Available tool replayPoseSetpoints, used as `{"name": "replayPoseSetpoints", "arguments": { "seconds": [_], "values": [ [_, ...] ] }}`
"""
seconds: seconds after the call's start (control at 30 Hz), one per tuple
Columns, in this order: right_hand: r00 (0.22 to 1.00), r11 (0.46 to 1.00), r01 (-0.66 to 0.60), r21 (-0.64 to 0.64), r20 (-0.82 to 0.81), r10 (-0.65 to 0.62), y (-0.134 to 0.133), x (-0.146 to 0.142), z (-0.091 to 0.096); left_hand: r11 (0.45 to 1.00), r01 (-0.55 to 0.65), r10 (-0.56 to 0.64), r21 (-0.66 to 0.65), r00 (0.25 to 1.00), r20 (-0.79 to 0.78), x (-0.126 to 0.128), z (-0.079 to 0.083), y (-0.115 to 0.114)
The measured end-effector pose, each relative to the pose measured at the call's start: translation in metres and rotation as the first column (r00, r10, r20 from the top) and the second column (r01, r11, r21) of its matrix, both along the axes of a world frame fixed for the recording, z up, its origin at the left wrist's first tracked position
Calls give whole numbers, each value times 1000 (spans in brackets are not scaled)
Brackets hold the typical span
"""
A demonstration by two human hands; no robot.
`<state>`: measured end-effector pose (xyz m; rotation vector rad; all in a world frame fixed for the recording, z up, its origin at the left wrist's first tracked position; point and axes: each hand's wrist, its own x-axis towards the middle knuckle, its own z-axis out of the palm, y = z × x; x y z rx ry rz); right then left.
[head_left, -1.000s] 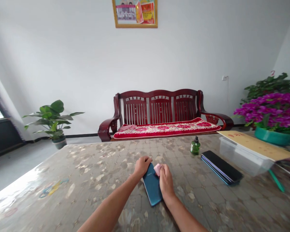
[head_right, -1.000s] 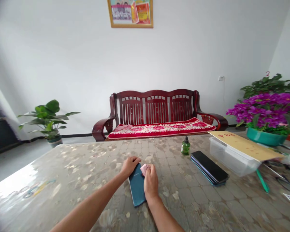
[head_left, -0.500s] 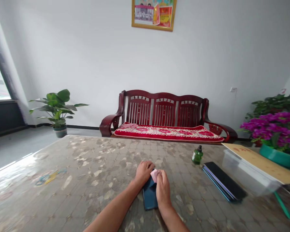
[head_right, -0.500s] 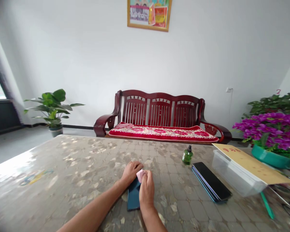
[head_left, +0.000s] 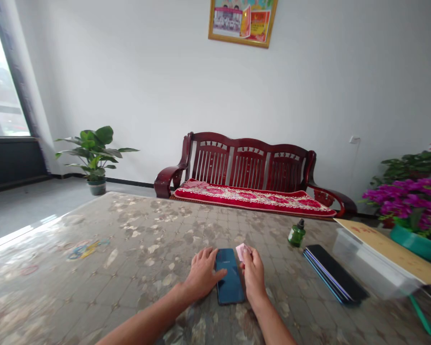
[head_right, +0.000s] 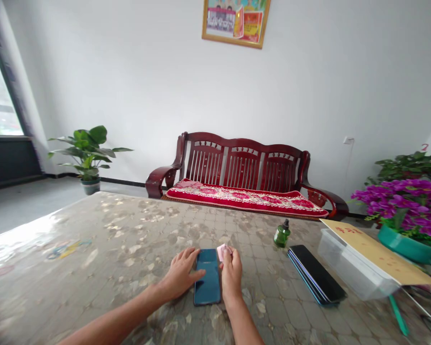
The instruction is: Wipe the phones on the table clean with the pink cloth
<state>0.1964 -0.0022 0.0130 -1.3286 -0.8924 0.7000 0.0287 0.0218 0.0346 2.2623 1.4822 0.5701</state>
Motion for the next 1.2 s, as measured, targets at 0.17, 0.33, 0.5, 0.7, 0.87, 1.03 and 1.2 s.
{"name": "replayPoseSetpoints", "arguments": {
  "seconds": [0.17, 0.33, 0.5, 0.7, 0.87, 1.03, 1.2],
  "values": [
    [947, 998, -69, -11, 314, 69, -5, 1, 12, 999, 31, -27, 22, 988, -150, -6, 1, -24],
    [707, 984, -148, -97, 685, 174, -13, 5, 24, 998, 46, -40, 37, 989, -145, -6, -3, -25],
    [391, 954, -172, -246, 872, 295, -20, 8, 44, 998, 59, -55, 25, 989, -137, -6, -6, -24],
    [309, 920, -163, -356, 867, 390, -18, 7, 52, 997, 70, -67, 24, 991, -115, -5, -11, -22],
    [340, 956, -145, -256, 894, 291, 8, -1, 48, 998, 65, -64, 8, 992, -112, -5, -7, -23],
    [359, 955, -150, -256, 886, 294, 8, -8, 45, 997, 70, -69, 12, 992, -103, -5, -8, -23],
    [375, 932, -238, -274, 859, 348, -18, -14, 43, 997, 68, -62, 45, 990, -130, -5, -7, -23]
  ]
}}
